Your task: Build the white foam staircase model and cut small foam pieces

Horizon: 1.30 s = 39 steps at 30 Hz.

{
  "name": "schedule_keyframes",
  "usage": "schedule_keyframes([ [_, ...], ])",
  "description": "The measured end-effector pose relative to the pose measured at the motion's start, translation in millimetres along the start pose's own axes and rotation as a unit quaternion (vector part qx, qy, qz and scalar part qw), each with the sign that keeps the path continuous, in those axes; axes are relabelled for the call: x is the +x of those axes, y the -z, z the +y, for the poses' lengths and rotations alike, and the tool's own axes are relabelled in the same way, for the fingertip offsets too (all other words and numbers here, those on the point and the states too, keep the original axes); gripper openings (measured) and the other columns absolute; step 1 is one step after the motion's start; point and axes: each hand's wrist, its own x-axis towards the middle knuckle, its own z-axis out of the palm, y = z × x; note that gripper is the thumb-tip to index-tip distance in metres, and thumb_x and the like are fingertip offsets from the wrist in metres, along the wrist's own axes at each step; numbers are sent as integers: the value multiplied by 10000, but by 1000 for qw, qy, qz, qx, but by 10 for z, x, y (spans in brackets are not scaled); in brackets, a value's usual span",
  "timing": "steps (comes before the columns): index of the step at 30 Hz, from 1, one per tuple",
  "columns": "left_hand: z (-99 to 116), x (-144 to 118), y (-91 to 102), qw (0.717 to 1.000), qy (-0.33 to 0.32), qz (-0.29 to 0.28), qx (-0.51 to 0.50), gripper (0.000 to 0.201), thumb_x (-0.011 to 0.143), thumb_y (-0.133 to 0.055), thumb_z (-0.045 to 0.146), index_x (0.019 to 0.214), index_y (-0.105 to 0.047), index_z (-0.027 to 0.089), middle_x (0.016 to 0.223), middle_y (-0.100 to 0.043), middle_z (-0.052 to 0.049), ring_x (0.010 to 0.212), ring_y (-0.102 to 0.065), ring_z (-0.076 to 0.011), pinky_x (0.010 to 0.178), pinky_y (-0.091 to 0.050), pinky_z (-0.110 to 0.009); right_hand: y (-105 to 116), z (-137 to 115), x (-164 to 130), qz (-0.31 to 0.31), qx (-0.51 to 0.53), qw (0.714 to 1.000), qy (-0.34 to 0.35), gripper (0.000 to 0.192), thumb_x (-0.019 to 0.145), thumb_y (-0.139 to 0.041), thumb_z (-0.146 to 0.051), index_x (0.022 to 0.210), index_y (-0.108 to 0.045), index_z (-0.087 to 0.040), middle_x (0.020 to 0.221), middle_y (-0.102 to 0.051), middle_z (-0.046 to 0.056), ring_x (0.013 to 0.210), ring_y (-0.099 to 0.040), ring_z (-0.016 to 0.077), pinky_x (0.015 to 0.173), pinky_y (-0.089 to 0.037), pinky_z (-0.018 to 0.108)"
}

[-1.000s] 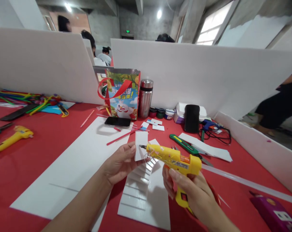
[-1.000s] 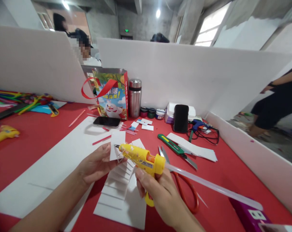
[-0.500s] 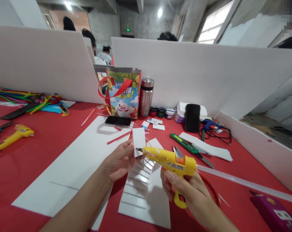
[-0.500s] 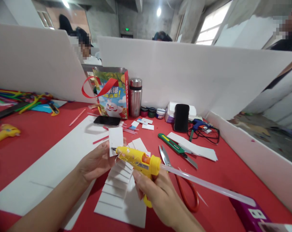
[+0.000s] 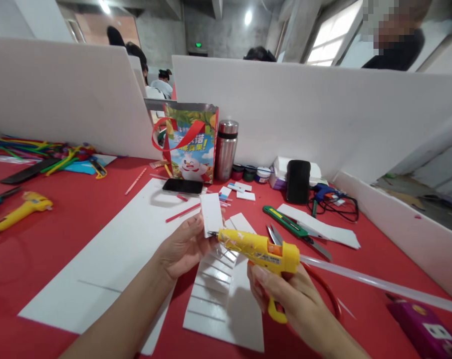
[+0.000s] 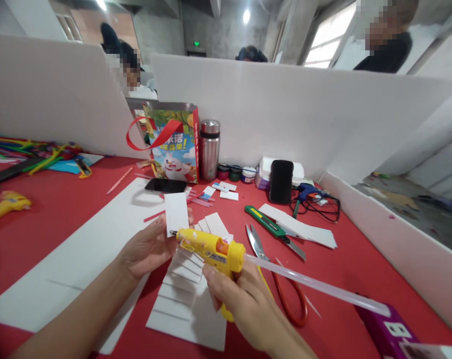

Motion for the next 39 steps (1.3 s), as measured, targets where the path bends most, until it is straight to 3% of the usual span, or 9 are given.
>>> schedule_keyframes([
  [3, 6, 0, -16, 1000, -2, -1, -2, 361, 694, -913, 252, 1001, -758, 142, 946, -792, -29, 887, -733, -165, 792, -603, -241, 10, -46, 11, -28, -7, 999, -29, 537, 973, -498, -591, 621, -532, -188, 604, -498, -3, 574, -494, 133, 553, -388, 280],
  [10, 12, 12, 7, 1000, -7, -13, 2, 297, 735, -884, 253, 982, -742, 168, 1031, -786, -39, 926, -730, -172, 835, -578, -255, 11, -115, 16, -27, -38, 998, -40, 541, 974, -481, -597, 616, -515, -193, 589, -487, -1, 570, -476, 133, 541, -384, 272],
  [14, 7, 16, 67, 1000, -6, 5, 17, 261, 779, -848, 355, 946, -729, 193, 940, -780, -16, 908, -740, -186, 855, -577, -294, 20, -110, 13, -37, -51, 997, -53, 486, 974, -516, -560, 650, -514, -198, 577, -504, -9, 548, -483, 125, 519, -363, 259],
  [18, -3, 3, 75, 999, 5, 9, 37, 280, 791, -838, 334, 999, -744, 170, 981, -779, -40, 922, -729, -186, 851, -578, -287, 32, -141, 29, -58, 71, 996, -19, 420, 949, -561, -544, 745, -606, -180, 659, -562, 16, 591, -531, 141, 538, -413, 266],
  [22, -26, -31, 30, 996, 44, -58, 54, 287, 821, -811, 308, 1037, -757, 126, 992, -773, -83, 910, -717, -179, 877, -567, -282, 22, -200, 64, -7, 220, 975, 42, 349, 889, -636, -516, 934, -675, -172, 882, -658, 84, 595, -534, 142, 509, -416, 274],
  [28, -45, -65, -11, 987, 76, -108, 89, 296, 859, -774, 343, 1040, -770, 109, 963, -751, -93, 866, -690, -151, 860, -535, -247, 1, -212, 77, 92, 211, 973, 31, 287, 859, -686, -476, 829, -685, -191, 805, -626, 55, 613, -527, 148, 516, -433, 263],
  [39, -52, -57, 69, 987, 80, -102, 92, 415, 809, -822, 345, 1147, -742, 118, 1063, -740, -114, 928, -686, -172, 908, -507, -270, 27, -140, 65, 83, 153, 983, 51, 297, 932, -625, -471, 841, -655, -190, 739, -574, 26, 610, -512, 146, 524, -405, 270],
])
